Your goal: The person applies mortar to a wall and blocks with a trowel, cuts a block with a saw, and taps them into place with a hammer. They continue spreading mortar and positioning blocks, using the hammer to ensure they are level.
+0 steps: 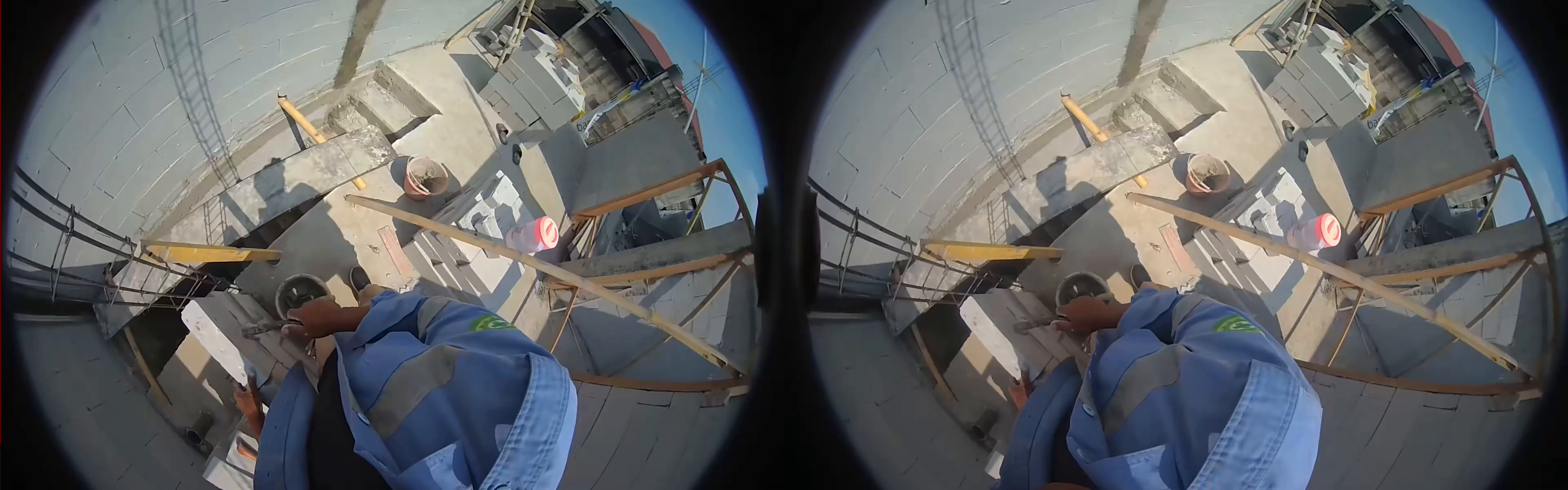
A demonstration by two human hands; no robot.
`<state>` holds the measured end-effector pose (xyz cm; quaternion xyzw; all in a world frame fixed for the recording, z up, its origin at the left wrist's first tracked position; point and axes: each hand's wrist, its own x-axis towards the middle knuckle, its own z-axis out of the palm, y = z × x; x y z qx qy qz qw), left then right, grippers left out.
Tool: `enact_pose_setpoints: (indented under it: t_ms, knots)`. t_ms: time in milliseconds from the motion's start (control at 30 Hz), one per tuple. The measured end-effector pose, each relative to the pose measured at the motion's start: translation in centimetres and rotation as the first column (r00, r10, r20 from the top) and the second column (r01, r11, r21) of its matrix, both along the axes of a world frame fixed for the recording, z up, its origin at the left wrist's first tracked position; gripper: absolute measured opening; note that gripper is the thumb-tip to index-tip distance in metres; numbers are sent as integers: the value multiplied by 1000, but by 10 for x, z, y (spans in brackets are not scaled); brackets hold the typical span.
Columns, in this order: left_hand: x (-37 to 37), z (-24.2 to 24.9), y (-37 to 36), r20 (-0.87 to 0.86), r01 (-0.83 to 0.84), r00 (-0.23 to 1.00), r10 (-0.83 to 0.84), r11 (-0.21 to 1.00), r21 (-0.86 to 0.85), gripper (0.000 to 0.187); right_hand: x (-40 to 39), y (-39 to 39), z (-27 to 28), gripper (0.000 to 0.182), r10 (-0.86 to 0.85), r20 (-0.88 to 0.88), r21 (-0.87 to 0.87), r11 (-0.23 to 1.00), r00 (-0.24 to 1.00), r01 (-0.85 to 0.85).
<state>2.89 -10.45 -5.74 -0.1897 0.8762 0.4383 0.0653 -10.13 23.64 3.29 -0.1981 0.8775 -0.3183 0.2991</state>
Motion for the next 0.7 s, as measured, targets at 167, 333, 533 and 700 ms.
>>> enact_pose_setpoints:
  t_ms: [167,333,533,700]
  knots:
    - [0,-15,-30,381,174,922,-71,955,-242,78,11,92,-15,62,-256,101,92,965,961,247]
    - [33,12,-62,363,159,929,-69,962,-223,80,37,191,-63,55,-557,144,297,813,818,501]
    - [58,88,-75,344,201,938,-48,882,-426,77,92,314,-77,35,-775,212,496,610,595,618]
    - [36,140,-52,295,232,953,-72,798,-556,75,214,394,-212,29,-652,136,625,640,746,446]
